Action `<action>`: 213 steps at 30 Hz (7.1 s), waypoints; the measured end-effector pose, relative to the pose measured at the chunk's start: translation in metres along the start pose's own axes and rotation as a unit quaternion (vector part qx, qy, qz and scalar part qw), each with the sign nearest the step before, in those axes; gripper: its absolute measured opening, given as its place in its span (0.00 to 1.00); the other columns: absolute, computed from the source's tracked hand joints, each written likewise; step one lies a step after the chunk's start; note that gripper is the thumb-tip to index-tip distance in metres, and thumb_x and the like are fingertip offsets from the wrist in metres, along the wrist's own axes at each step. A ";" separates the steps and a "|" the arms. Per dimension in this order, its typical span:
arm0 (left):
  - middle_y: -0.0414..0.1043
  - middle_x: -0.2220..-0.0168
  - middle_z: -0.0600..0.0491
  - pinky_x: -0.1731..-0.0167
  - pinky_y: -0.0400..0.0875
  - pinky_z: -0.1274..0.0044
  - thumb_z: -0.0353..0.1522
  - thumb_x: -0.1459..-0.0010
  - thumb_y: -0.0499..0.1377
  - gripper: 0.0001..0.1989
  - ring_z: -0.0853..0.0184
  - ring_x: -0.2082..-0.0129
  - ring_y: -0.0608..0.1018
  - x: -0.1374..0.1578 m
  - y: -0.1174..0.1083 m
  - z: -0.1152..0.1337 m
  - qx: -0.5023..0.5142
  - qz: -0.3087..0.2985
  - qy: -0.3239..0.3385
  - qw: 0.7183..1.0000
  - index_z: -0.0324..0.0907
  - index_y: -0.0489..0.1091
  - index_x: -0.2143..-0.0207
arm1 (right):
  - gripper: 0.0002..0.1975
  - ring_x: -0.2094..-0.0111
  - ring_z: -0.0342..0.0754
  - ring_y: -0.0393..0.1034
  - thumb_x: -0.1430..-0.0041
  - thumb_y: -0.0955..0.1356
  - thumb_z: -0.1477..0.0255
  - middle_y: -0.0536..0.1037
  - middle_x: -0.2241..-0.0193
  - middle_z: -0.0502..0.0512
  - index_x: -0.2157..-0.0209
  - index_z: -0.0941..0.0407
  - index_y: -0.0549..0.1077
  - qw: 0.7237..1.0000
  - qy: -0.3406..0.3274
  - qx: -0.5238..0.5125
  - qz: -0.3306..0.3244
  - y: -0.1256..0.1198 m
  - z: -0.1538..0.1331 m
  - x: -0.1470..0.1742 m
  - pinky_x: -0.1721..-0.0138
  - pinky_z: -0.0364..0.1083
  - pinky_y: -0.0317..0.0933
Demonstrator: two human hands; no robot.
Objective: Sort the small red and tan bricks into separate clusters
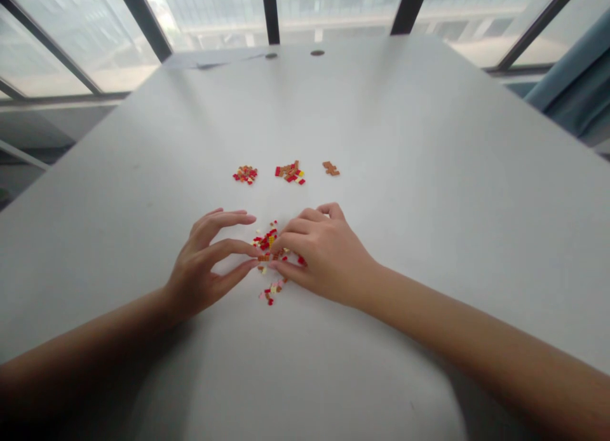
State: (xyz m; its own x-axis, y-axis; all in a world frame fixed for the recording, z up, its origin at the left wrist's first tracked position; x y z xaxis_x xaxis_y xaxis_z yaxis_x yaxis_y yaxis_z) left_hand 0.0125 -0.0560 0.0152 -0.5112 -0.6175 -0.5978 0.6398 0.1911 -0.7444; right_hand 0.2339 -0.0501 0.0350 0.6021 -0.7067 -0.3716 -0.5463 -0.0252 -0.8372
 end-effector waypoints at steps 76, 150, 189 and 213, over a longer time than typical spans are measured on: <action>0.66 0.39 0.40 0.42 0.67 0.53 0.32 0.35 0.57 0.10 0.48 0.38 0.70 0.015 0.001 -0.010 -0.129 -0.024 -0.074 0.989 0.43 0.79 0.56 | 0.14 0.59 0.53 0.71 0.34 0.63 0.63 0.71 0.45 0.60 0.58 0.51 0.80 0.940 0.221 0.240 0.096 -0.006 0.096 0.008 0.51 0.60 0.53; 0.67 0.39 0.39 0.34 0.56 0.56 0.42 0.34 0.55 0.19 0.52 0.34 0.65 0.015 0.003 -0.007 -0.013 -0.142 0.121 0.982 0.41 0.70 0.47 | 0.08 0.52 0.56 0.75 0.39 0.69 0.72 0.76 0.47 0.61 0.62 0.50 0.82 0.978 -0.064 0.051 -0.192 -0.027 0.025 0.003 0.49 0.61 0.66; 0.73 0.46 0.42 0.40 0.66 0.60 0.36 0.35 0.57 0.09 0.58 0.42 0.74 0.012 -0.002 -0.002 -0.025 -0.087 0.149 0.985 0.43 0.73 0.57 | 0.09 0.58 0.51 0.78 0.35 0.66 0.69 0.83 0.58 0.55 0.63 0.51 0.79 0.995 -0.009 0.071 -0.068 -0.027 0.054 0.002 0.55 0.52 0.66; 0.76 0.51 0.45 0.41 0.68 0.61 0.32 0.37 0.59 0.06 0.58 0.45 0.76 0.012 -0.003 -0.002 -0.026 -0.081 0.157 0.984 0.42 0.74 0.57 | 0.17 0.56 0.61 0.74 0.39 0.62 0.73 0.81 0.57 0.61 0.59 0.51 0.82 0.947 0.211 0.228 0.076 -0.011 0.113 0.006 0.54 0.62 0.61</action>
State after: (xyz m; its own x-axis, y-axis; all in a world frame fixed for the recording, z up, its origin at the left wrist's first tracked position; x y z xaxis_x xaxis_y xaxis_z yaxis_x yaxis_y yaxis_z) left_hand 0.0032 -0.0621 0.0095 -0.7611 -0.3791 -0.5264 0.5096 0.1526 -0.8467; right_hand 0.3093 0.0258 -0.0032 0.1982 -0.8993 -0.3899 -0.2415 0.3407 -0.9086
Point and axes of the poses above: each hand's wrist, its own x-axis away from the middle knuckle, its own y-axis out of the palm, z = x × y, the point moved 1 cm from there along -x, towards the middle knuckle
